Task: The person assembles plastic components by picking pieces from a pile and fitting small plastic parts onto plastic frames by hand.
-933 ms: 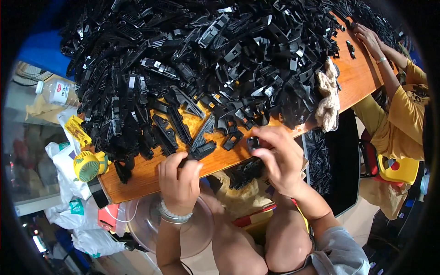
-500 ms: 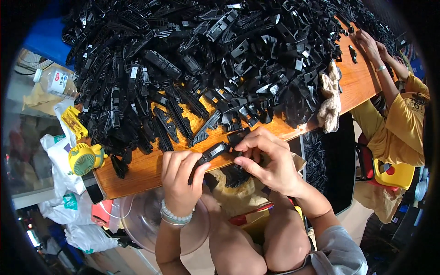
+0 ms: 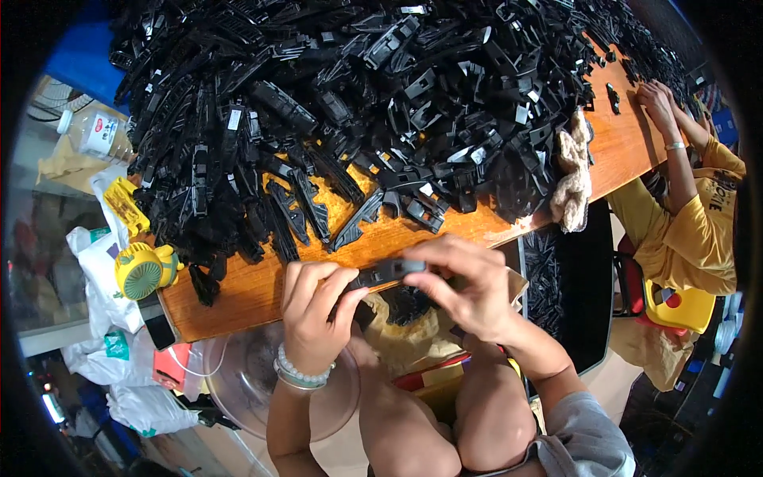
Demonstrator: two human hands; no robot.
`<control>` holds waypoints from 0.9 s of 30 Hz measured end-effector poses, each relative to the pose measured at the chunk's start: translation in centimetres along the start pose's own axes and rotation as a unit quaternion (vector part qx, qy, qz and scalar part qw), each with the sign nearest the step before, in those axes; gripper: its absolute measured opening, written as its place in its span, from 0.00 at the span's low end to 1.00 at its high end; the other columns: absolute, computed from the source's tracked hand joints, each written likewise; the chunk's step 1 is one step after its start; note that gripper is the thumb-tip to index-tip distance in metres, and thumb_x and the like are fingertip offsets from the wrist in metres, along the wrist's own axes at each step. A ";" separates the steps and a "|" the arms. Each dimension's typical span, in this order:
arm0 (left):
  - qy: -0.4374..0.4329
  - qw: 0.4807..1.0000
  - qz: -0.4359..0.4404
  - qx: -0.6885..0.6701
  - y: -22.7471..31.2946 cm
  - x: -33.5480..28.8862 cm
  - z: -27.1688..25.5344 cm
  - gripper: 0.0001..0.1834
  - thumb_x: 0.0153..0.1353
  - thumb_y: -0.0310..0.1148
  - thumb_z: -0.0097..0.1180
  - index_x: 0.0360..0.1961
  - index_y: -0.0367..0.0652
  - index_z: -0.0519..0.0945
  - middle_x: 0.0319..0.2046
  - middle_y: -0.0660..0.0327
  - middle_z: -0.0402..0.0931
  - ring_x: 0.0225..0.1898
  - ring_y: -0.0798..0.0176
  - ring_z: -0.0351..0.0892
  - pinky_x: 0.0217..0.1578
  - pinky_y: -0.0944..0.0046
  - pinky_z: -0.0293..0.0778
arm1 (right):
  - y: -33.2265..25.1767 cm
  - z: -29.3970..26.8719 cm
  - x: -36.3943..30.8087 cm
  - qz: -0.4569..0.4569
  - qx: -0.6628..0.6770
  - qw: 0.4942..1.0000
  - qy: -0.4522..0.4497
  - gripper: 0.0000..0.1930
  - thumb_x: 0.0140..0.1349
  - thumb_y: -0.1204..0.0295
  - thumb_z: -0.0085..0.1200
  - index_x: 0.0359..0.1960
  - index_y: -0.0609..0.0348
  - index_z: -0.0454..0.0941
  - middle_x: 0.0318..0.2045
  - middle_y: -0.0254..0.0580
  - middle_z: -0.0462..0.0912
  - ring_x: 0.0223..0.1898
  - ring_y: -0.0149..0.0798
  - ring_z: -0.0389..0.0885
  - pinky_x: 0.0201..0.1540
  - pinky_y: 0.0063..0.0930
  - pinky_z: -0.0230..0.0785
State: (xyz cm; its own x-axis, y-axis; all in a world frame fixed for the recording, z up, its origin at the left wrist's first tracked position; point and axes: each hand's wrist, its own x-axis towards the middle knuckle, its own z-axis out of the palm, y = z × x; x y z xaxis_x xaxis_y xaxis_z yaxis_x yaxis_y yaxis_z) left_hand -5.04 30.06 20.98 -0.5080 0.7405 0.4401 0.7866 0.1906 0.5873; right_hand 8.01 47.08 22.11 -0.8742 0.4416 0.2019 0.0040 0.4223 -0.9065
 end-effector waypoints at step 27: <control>0.002 0.977 0.104 0.185 0.2 3.7 1.0 0.17 0.51 0.26 0.66 0.43 0.35 0.78 0.36 0.55 0.74 0.38 0.51 0.74 0.38 0.55 0.71 | 1.5 0.2 2.7 -0.103 -0.298 0.945 0.090 0.14 0.49 0.74 0.67 0.36 0.59 0.77 0.36 0.42 0.76 0.36 0.46 0.73 0.38 0.37 0.67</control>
State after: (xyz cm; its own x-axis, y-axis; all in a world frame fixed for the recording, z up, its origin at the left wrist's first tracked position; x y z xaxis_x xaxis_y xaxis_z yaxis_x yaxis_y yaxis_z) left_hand -6.40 33.49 22.06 -0.3243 0.7862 0.5261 0.9457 0.2566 0.1995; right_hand 5.59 48.75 21.25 -0.7894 0.4063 0.4601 0.1627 0.8612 -0.4814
